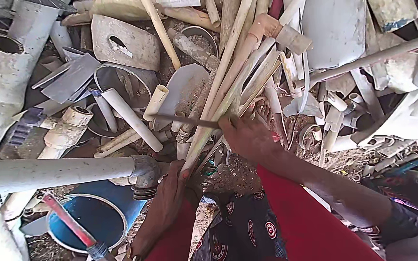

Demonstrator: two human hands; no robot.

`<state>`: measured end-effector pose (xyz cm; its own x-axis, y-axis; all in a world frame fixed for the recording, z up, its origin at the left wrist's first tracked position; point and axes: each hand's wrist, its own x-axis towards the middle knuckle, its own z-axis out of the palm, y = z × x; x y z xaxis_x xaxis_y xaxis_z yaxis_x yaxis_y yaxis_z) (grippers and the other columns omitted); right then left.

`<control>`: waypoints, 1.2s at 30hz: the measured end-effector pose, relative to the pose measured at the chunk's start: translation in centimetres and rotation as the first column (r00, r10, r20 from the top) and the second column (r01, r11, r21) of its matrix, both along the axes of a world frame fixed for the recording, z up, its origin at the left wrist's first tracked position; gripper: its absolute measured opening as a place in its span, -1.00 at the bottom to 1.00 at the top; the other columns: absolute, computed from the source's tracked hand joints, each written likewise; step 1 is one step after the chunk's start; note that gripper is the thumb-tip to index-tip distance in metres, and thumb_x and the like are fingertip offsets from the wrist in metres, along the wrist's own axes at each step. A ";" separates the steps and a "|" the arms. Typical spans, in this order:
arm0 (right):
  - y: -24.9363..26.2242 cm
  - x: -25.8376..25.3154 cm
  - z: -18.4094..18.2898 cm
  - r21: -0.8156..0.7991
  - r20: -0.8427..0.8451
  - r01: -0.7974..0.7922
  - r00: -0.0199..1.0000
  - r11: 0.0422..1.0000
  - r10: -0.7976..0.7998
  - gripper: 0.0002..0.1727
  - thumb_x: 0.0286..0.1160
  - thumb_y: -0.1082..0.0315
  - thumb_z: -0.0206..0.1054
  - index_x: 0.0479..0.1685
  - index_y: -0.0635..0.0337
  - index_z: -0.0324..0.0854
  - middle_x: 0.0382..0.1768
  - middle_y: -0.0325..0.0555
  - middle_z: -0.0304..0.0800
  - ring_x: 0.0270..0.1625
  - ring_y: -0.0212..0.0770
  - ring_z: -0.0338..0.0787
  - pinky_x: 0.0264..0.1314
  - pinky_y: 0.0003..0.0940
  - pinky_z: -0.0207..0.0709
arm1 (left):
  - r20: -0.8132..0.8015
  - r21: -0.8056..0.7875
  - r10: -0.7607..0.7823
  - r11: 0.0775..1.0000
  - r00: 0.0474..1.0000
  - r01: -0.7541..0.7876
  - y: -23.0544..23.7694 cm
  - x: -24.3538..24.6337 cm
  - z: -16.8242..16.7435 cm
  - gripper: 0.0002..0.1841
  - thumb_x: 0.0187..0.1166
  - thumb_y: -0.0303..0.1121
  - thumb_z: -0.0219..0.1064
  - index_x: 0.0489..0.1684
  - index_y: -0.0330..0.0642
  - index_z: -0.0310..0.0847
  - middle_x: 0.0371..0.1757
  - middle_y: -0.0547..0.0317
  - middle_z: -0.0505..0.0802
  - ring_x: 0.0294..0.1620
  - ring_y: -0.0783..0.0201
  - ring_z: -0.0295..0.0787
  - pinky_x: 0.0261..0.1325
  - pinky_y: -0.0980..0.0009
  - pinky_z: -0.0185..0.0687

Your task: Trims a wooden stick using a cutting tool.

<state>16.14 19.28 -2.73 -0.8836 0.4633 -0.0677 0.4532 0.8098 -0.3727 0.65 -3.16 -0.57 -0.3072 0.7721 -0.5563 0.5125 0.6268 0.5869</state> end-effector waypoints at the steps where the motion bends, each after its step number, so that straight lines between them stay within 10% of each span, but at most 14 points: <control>1: -0.5 0.3 -0.1 0.037 0.004 -0.053 0.999 0.998 0.053 -0.80 0.36 0.44 0.40 -0.06 0.24 0.70 -0.46 0.13 0.68 -0.61 0.09 0.73 -0.69 -0.15 0.52 | 0.013 0.000 0.013 1.000 1.000 -0.013 0.0 0.1 -0.2 -0.28 0.82 0.24 -0.33 0.36 -0.21 0.48 -0.36 0.18 0.70 -0.41 0.36 0.67 -0.32 0.36 0.63; 5: 1.2 1.9 -0.5 0.018 0.120 0.024 0.992 1.000 -0.026 -0.78 0.34 0.53 0.43 -0.04 0.26 0.69 -0.37 0.24 0.71 -0.56 0.22 0.75 -0.66 0.02 0.54 | 0.018 0.023 0.019 1.000 1.000 -0.019 0.1 0.1 -0.6 -0.27 0.83 0.23 -0.35 0.30 -0.21 0.53 -0.39 0.18 0.70 -0.41 0.36 0.68 -0.34 0.35 0.63; 11: 7.5 2.6 0.7 -0.021 0.345 0.477 0.828 0.879 -0.441 -0.64 0.88 0.28 -0.09 0.39 0.38 0.28 -0.27 0.40 0.66 -0.26 0.48 0.78 -0.41 0.28 0.56 | 0.059 0.023 0.037 0.999 0.998 -0.039 0.2 0.0 -0.8 -0.25 0.79 0.31 -0.39 0.20 -0.13 0.55 -0.52 0.31 0.60 -0.52 0.44 0.59 -0.45 0.42 0.53; 16: -0.5 1.8 0.3 -0.120 0.106 0.005 0.994 0.993 0.008 -0.74 0.41 0.44 0.41 0.08 0.17 0.72 -0.37 0.18 0.76 -0.60 0.15 0.75 -0.66 0.02 0.60 | 0.105 0.032 0.051 0.998 0.993 -0.054 0.3 -0.6 -1.1 -0.22 0.77 0.34 -0.39 0.13 -0.16 0.57 -0.51 0.31 0.61 -0.50 0.47 0.58 -0.43 0.43 0.53; 23: 7.8 1.5 -0.3 -0.014 0.273 0.432 0.869 0.902 -0.412 -0.66 0.86 0.24 -0.08 0.21 0.32 0.47 -0.38 0.27 0.72 -0.34 0.37 0.82 -0.42 0.22 0.56 | 0.142 0.007 0.091 0.996 0.986 -0.093 0.4 -0.7 -1.3 -0.19 0.76 0.34 -0.40 -0.01 -0.18 0.63 -0.51 0.31 0.59 -0.47 0.46 0.57 -0.37 0.39 0.50; 30: 0.9 3.0 0.1 -0.200 0.178 -0.076 0.978 0.977 0.112 -0.63 0.35 0.47 0.45 0.19 0.14 0.69 -0.26 0.22 0.78 -0.49 0.22 0.78 -0.54 0.08 0.61 | 0.280 -0.006 0.154 0.987 0.948 -0.159 0.5 -1.4 -1.8 -0.24 0.76 0.34 -0.34 -0.02 -0.12 0.64 -0.55 0.51 0.54 -0.57 0.66 0.47 -0.46 0.62 0.44; 36: 7.3 1.7 2.9 -0.111 0.325 0.475 0.847 0.873 -0.420 -0.69 0.89 0.31 -0.06 0.28 0.37 0.41 -0.29 0.32 0.69 -0.20 0.38 0.81 -0.31 0.20 0.61 | 0.291 0.006 0.151 0.987 0.945 -0.160 0.2 -1.4 -2.2 -0.31 0.76 0.34 -0.34 -0.19 0.00 0.57 -0.63 0.54 0.40 -0.65 0.60 0.35 -0.52 0.57 0.36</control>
